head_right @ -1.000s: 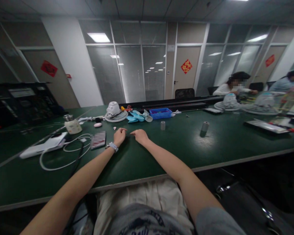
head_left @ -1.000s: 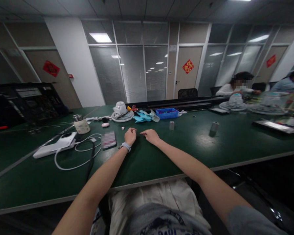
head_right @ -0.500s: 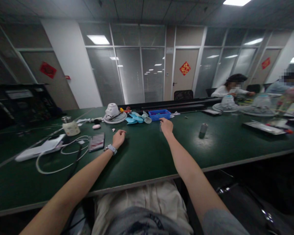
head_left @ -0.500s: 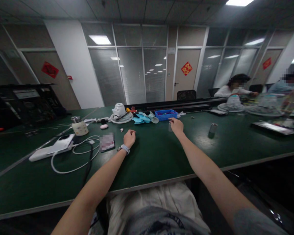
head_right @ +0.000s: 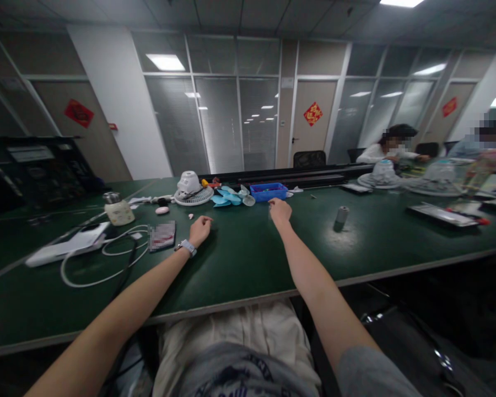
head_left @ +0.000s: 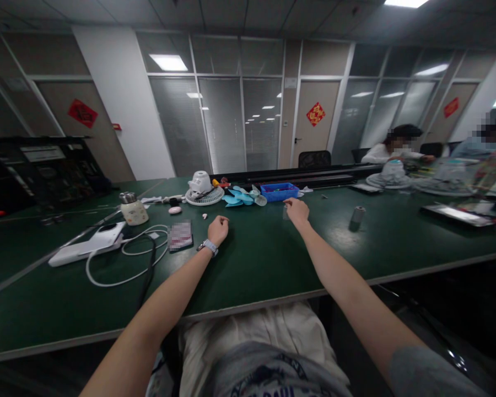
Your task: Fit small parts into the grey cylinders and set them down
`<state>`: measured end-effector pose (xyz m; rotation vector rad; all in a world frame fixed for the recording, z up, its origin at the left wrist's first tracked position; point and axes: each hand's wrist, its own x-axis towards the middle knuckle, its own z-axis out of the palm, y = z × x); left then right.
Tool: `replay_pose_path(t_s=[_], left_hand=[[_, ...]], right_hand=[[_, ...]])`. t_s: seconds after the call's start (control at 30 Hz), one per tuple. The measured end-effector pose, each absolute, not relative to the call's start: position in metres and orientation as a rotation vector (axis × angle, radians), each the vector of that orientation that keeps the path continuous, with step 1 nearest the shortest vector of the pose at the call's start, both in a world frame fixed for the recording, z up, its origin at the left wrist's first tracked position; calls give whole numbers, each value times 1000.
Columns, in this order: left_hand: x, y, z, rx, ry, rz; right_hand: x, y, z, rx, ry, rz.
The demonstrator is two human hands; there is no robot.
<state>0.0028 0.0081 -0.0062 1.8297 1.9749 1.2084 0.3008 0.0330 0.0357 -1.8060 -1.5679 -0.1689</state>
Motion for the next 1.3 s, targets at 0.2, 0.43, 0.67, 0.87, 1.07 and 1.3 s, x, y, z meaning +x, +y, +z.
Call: replay_pose_path(t_s=[0.2, 0.43, 0.67, 0.87, 1.07, 1.3], left_hand=[[4, 6, -5, 1833, 1979, 1195], [5, 4, -2, 1829, 1993, 1169], [6, 3, -2, 1837, 2011, 1162], [6, 3, -1, 1823, 1995, 1175], [10, 0, 1, 1857, 1898, 1285], [35, -4, 11, 2074, 1832, 1323]], right_hand=[[301, 35, 38, -1826, -1711, -287], [308, 37, 34, -1812, -1643, -120], [330, 54, 8, -1858, -1560, 302], [288, 44, 6, -1737, -1587, 298], [203, 24, 6, -1446, -1788, 376], [178, 11, 0, -1446, -1808, 348]])
